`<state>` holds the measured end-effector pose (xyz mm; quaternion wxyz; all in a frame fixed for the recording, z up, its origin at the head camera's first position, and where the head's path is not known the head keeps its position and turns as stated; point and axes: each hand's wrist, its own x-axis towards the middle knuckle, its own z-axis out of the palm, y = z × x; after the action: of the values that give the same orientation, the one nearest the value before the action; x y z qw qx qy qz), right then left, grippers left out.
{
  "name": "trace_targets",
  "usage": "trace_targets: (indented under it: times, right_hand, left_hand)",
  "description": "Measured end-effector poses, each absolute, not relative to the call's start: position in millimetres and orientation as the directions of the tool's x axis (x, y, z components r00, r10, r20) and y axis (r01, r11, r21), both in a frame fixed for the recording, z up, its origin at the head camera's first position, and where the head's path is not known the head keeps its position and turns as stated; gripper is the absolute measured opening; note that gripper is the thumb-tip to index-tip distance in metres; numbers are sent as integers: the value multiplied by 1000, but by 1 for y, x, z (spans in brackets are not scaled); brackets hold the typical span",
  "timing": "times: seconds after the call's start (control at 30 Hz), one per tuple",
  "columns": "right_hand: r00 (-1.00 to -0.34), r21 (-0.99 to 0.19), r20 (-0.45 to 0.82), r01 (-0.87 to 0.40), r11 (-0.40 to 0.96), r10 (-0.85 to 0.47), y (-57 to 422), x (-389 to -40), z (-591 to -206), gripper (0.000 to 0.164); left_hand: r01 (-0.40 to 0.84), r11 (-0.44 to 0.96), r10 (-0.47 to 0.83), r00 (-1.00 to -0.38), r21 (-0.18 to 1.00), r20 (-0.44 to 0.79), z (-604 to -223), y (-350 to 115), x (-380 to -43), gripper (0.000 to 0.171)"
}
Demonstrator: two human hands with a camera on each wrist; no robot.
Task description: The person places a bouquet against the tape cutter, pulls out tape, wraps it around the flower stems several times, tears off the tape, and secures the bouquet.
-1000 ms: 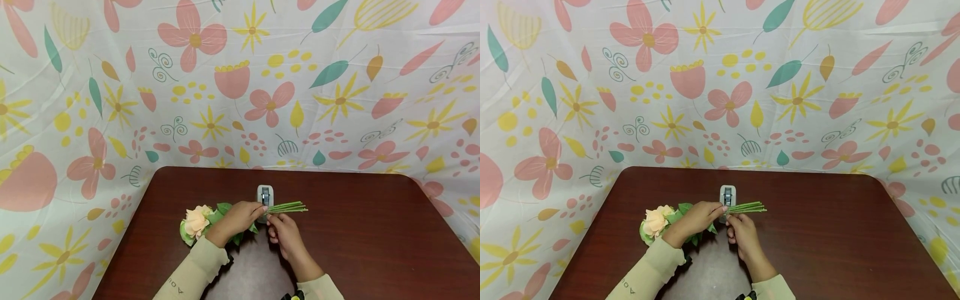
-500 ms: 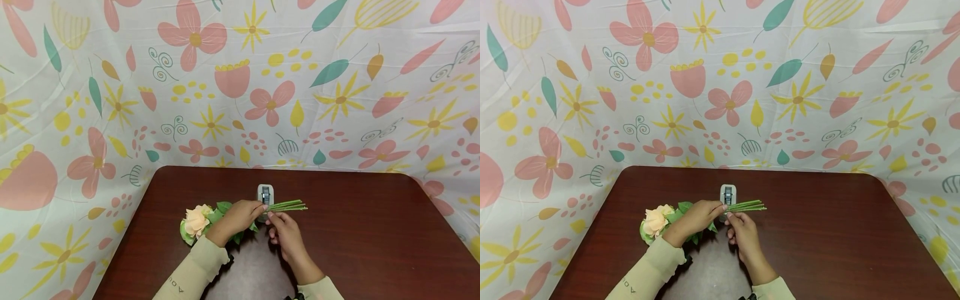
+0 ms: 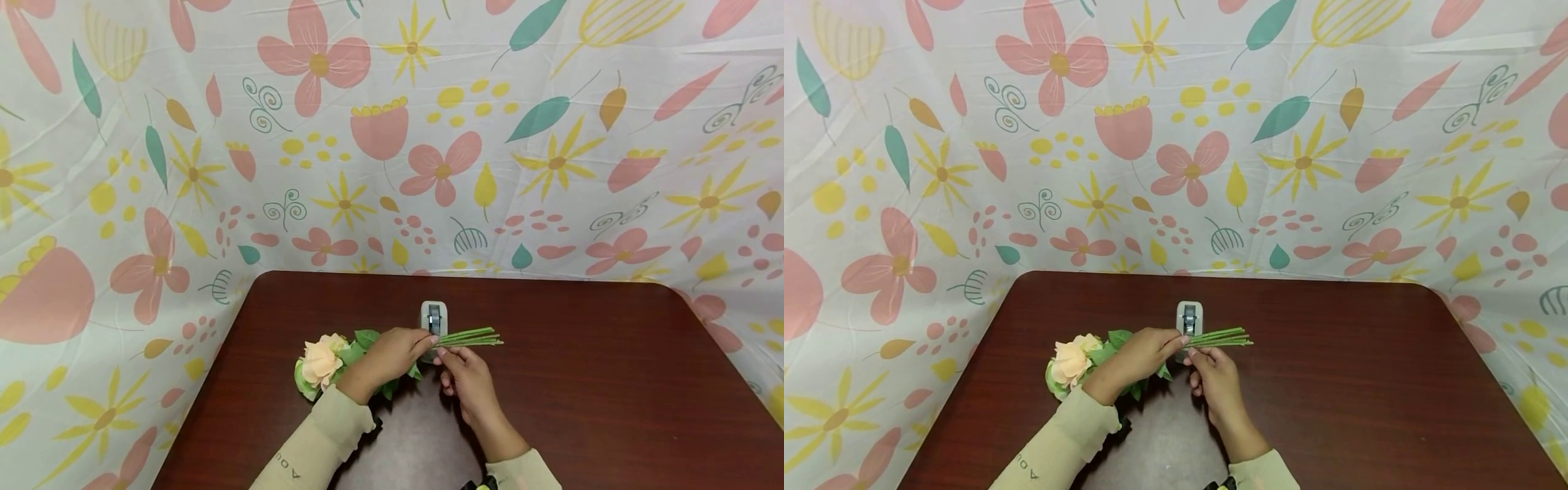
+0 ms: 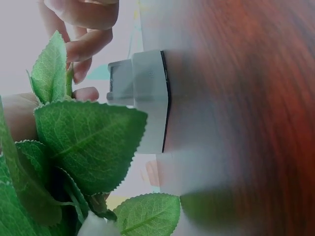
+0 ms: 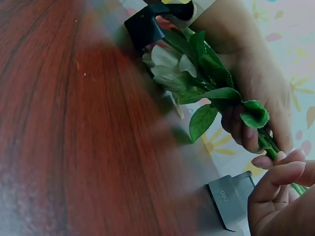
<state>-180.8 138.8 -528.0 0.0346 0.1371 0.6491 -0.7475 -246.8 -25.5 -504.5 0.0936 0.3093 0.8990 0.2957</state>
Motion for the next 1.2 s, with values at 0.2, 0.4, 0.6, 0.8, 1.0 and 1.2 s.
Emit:
trace_targets:
  times: [0.2,0.4,0.6,0.8,1.0,1.2]
  right_hand:
    - [-962,-963,-236,213,-163,135,138,-181,-530,29]
    - [-961,-950,-266,248,-187,77,139,-180,-528,28]
    - [-945,-920,-322,327,-215,-58,149,-185,-519,54]
    - [-911,-892,-381,408,-196,-158,160,-192,-514,72]
    - [-892,-874,-434,451,-182,-124,160,-197,-516,71]
    - [-904,-868,-403,427,-252,-143,159,-197,-519,51]
  left_hand:
    - [503,634,611,-791,588,17,-503,-26,-246,49]
    - [522,638,614,-789,566,36,-503,-25,-246,46]
    - [561,666,610,-789,492,73,-503,-24,-245,42]
    - [608,711,611,-783,355,116,-504,-22,-241,38]
    - [658,718,630,-753,225,190,-507,-23,-237,36]
    - [674,702,645,-738,228,195,-508,-26,-237,33]
